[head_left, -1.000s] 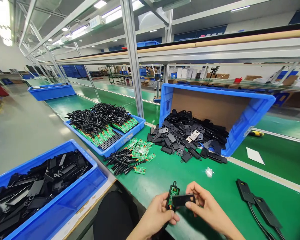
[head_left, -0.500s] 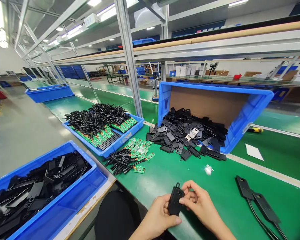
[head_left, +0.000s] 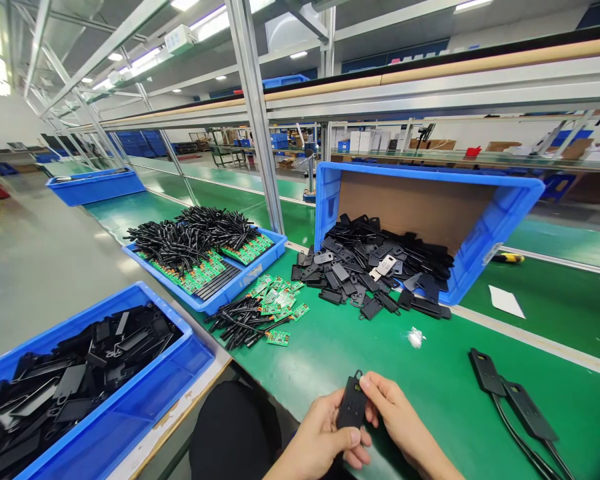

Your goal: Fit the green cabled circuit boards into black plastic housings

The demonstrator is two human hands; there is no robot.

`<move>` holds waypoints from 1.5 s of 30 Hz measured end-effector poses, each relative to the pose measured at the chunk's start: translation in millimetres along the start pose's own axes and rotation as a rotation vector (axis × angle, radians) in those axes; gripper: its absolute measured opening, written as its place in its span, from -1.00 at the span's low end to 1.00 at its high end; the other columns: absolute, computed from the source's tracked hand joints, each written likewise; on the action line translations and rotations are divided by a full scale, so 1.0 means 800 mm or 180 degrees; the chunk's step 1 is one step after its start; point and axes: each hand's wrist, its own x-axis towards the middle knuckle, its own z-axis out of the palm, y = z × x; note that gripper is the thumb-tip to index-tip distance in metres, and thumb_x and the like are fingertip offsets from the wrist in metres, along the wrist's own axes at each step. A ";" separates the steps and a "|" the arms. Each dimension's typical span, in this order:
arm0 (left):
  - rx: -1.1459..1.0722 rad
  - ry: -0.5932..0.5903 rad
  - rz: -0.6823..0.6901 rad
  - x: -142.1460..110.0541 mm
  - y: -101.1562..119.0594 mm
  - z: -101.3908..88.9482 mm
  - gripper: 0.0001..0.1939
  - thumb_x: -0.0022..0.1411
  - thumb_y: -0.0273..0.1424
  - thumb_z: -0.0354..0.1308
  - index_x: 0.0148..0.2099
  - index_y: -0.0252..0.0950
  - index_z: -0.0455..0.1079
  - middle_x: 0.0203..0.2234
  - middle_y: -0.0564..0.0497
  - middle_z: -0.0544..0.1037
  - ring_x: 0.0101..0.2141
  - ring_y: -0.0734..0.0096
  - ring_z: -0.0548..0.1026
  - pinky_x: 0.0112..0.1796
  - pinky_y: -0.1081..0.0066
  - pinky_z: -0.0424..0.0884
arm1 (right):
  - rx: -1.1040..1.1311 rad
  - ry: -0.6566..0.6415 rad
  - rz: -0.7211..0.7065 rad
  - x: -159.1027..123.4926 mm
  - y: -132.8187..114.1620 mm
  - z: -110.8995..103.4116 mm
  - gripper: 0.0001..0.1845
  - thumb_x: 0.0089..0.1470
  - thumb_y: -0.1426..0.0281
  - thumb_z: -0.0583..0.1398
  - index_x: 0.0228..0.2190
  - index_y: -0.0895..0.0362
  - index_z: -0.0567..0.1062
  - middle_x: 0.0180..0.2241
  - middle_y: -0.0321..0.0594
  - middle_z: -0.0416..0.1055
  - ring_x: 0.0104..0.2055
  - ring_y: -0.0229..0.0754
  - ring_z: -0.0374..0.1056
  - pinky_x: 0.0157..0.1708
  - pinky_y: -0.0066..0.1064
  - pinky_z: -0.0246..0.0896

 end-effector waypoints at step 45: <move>0.4596 0.0819 0.1760 0.163 0.078 -0.029 -0.50 0.04 -0.42 0.30 0.04 -0.25 0.29 0.06 -0.20 0.20 0.06 -0.04 0.16 0.02 0.03 0.19 | 0.0285 0.0757 -0.0281 0.006 -0.019 -0.054 -0.45 0.00 -0.15 0.10 -0.45 0.11 0.31 -0.55 -0.35 0.23 -0.64 -0.36 -0.07 -0.68 -0.52 -0.14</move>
